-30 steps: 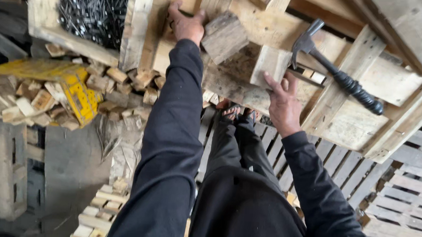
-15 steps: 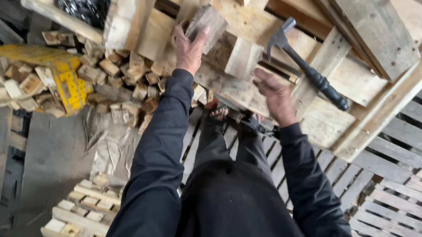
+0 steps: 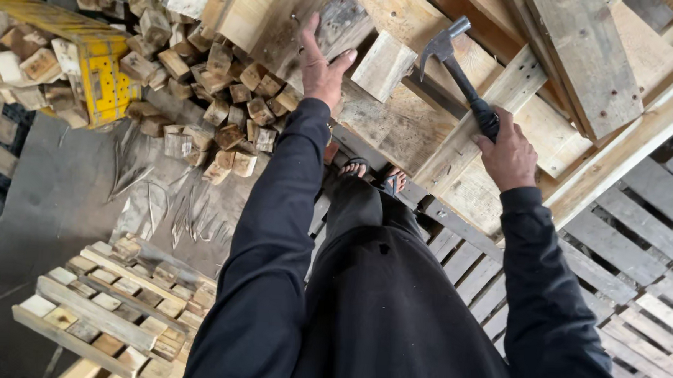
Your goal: The person assembles a wooden pallet by placing small wooden blocks into gaps and hammering nails to secure them. They repeatedly pick up blocks, position them, and use a hammer to drive nails into the pallet structure.
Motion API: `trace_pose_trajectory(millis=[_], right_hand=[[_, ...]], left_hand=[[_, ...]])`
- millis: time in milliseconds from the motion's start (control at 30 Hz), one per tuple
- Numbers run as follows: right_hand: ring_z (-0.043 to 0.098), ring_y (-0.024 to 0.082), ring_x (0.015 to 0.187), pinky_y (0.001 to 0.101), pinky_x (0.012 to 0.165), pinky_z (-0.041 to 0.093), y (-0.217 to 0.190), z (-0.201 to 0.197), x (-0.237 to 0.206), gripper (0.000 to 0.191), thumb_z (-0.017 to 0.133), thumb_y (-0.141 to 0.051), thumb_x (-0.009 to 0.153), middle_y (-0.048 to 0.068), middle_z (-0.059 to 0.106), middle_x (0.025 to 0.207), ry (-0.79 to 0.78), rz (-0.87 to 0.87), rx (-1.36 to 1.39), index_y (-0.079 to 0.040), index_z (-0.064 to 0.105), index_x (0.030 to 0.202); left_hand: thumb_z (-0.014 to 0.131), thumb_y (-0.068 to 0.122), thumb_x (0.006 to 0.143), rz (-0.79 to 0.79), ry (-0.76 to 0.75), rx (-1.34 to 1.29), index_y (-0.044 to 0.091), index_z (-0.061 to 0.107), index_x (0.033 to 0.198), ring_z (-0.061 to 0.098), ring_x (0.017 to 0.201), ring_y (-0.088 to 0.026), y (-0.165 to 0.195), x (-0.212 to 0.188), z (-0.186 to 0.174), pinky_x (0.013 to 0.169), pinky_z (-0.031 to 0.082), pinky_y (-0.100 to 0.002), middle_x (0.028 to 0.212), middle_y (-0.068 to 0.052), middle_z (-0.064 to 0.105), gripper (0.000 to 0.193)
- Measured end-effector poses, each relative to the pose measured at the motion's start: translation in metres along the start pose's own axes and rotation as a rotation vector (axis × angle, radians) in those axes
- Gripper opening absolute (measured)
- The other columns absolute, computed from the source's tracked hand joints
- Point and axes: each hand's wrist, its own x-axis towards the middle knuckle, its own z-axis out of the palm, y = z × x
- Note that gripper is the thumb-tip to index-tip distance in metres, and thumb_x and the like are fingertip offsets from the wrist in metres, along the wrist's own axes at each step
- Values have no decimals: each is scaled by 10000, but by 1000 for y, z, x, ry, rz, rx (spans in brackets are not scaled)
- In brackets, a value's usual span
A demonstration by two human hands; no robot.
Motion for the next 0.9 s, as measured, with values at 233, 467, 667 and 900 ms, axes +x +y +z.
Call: trace_pose_trajectory(millis=[233, 467, 667, 900], right_hand=[[697, 389, 848, 502, 726, 541, -13, -12, -20, 548, 776, -310, 960, 190, 724, 977, 14, -8, 109, -129, 576, 1436], [498, 98, 459, 276, 399, 443, -96, 18, -79, 486, 624, -185, 920, 17, 533, 668, -328, 423, 1100, -10, 529, 1364], [485, 103, 478, 262, 419, 382, -160, 61, -97, 233, 608, -120, 950, 41, 532, 673, -327, 491, 1327, 4, 531, 1131], [479, 93, 475, 249, 412, 391, -161, 65, -116, 258, 635, -158, 947, 22, 534, 670, -291, 582, 1368, -39, 552, 1160]], left_hand=[[880, 112, 702, -377, 202, -625, 79, 167, 1544, 444, 1443, -381, 0, 11, -81, 1137, 390, -654, 1606, -189, 284, 1103], [871, 338, 862, -395, 34, -967, -46, 488, 1191, 499, 961, -328, -3, -43, -130, 1025, 547, -632, 1117, -143, 500, 634], [851, 494, 727, -617, -39, -1134, 126, 628, 1221, 642, 1037, -275, -11, -38, -127, 886, 581, -482, 1163, -135, 653, 655], [897, 438, 729, -579, -66, -1046, 148, 579, 1126, 589, 1096, -187, -15, -34, -128, 923, 542, -514, 1134, 15, 567, 586]])
